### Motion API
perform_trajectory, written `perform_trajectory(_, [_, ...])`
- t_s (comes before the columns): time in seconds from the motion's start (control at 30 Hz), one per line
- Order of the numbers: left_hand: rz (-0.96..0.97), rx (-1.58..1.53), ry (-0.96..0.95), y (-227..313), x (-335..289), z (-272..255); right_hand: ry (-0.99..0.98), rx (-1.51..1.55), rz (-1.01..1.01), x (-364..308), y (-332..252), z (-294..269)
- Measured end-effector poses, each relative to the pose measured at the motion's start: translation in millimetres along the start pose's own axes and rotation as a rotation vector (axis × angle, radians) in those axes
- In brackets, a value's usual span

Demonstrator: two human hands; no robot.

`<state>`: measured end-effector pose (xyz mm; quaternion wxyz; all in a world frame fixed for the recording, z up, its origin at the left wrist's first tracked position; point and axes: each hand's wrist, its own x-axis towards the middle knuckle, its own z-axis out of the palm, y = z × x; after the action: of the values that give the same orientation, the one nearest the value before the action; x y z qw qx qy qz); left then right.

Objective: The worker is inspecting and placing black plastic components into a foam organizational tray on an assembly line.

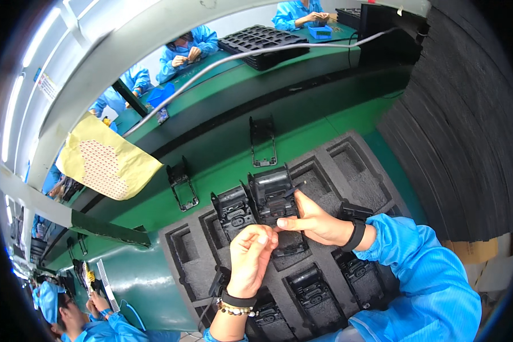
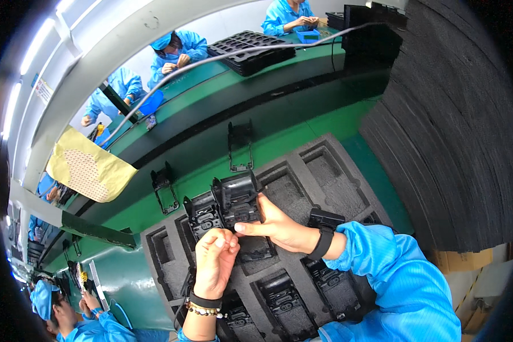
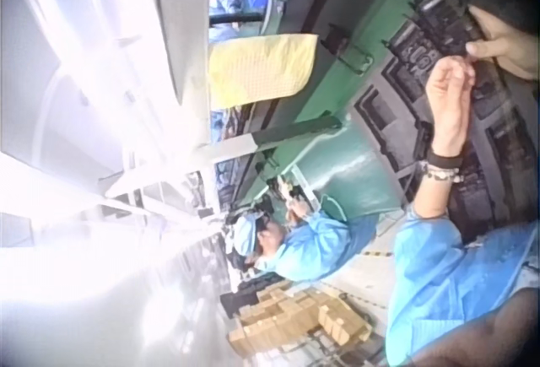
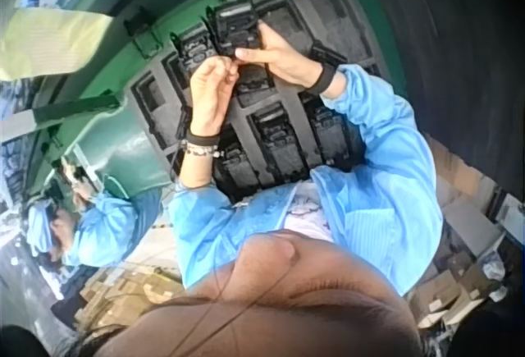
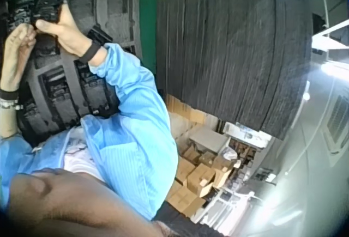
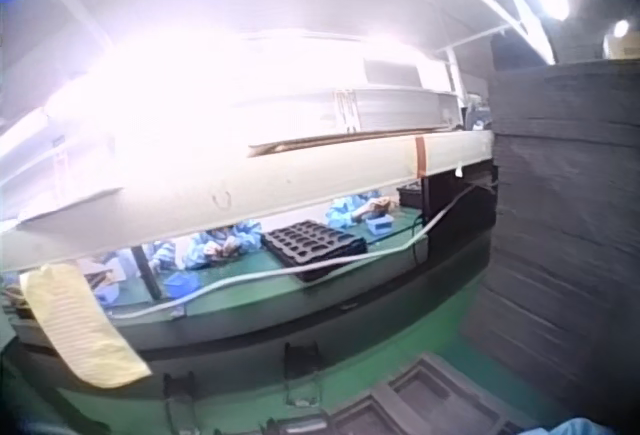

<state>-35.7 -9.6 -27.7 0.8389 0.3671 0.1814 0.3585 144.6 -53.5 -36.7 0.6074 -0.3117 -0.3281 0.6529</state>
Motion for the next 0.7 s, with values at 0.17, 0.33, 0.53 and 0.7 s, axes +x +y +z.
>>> perform_trajectory(0.17, [0.006, 0.055, 0.058, 1, -1, 8, 0.014, 0.013, 0.005, 0, 3, -2])
perform_trajectory(0.33, [0.006, 0.025, 0.055, 1, -2, 7, 0.032, 0.02, 0.016, -2, -4, 4])
perform_trajectory(0.53, [0.036, -0.04, -0.027, -6, 0, -12, 0.015, 0.085, 0.033, 0, 0, 1])
perform_trajectory(0.7, [-0.024, 0.071, 0.013, -4, -5, -14, 0.047, 0.063, 0.03, 5, 4, 5])
